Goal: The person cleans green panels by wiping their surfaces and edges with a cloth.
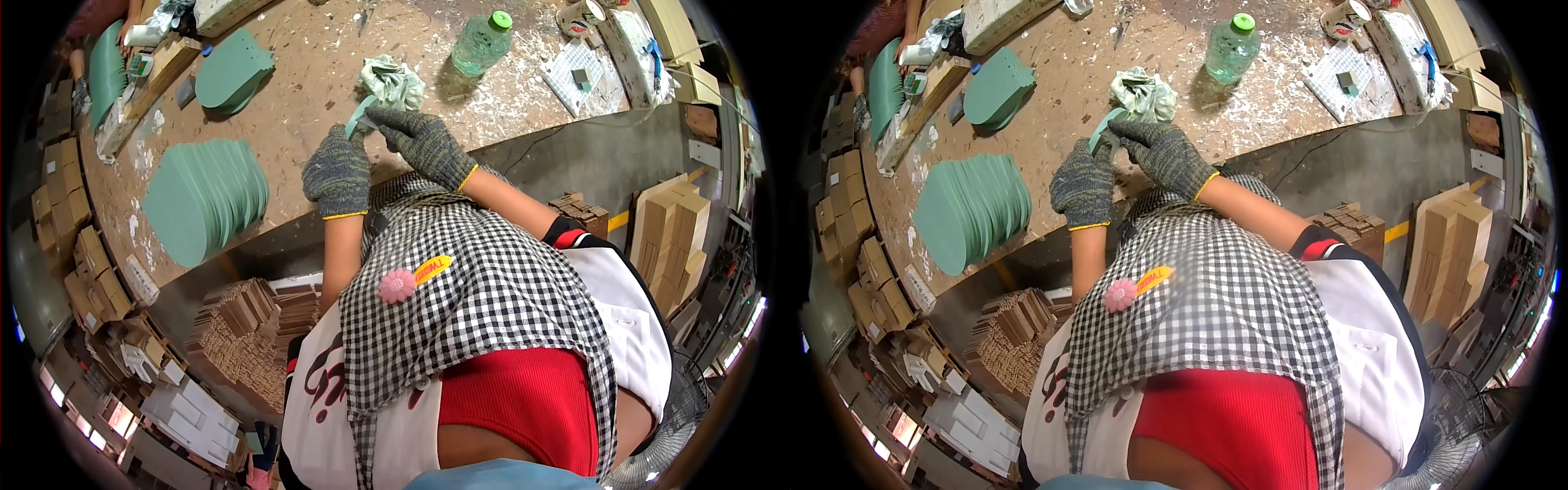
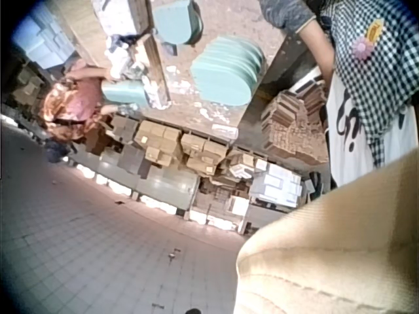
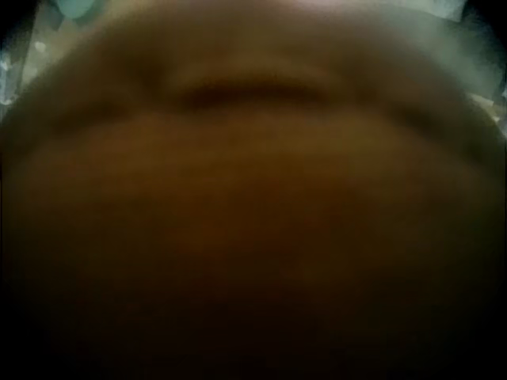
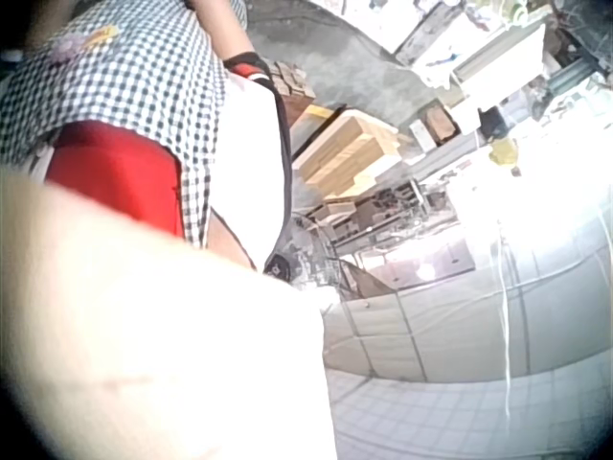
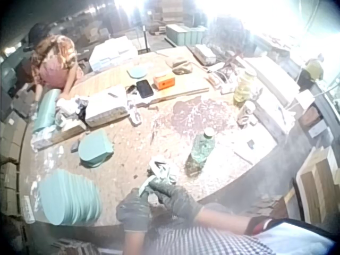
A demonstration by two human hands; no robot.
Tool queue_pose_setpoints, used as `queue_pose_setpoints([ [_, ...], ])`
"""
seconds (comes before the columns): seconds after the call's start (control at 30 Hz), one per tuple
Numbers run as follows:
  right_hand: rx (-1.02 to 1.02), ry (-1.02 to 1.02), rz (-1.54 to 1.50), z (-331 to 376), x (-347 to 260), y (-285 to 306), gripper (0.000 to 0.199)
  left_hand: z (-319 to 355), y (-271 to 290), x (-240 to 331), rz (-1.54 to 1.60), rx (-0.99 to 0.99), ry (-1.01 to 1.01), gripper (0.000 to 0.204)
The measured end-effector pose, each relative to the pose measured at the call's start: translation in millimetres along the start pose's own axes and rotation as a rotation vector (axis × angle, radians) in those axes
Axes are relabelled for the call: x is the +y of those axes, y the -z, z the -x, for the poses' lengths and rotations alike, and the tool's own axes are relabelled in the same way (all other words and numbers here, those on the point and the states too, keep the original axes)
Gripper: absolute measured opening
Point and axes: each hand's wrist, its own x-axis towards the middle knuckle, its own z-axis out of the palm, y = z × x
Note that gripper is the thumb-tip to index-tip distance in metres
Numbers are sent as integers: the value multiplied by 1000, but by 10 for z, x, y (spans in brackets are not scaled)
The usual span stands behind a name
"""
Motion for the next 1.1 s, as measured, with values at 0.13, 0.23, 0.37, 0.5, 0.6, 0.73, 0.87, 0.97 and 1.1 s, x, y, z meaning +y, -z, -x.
queue_pose_setpoints([
  [0.13,49,50,-2,-32,92,-4,35,-20,-6,14,-25,-10,-21,50],
  [0.23,-13,-73,81,40,-47,0,34,-31,-56,-9,-30,11,-29,49],
  [0.37,71,62,6,-17,118,-17,36,-43,-89,-28,-22,30,-46,49],
  [0.5,41,44,40,-17,145,-18,34,-29,-66,-14,-32,23,-43,49],
  [0.6,32,16,54,15,10,-13,33,-32,-76,-20,-28,14,-30,48],
  [0.73,88,82,32,-29,127,-14,33,-22,-22,25,-27,-21,-19,47],
  [0.87,4,-30,58,38,74,-33,33,-15,-47,1,-17,-10,-31,49],
  [0.97,79,100,-4,-8,162,-24,33,4,-15,27,-26,-16,-23,51],
  [1.1,24,24,96,42,71,-31,34,28,1,53,-36,6,-18,46],
])
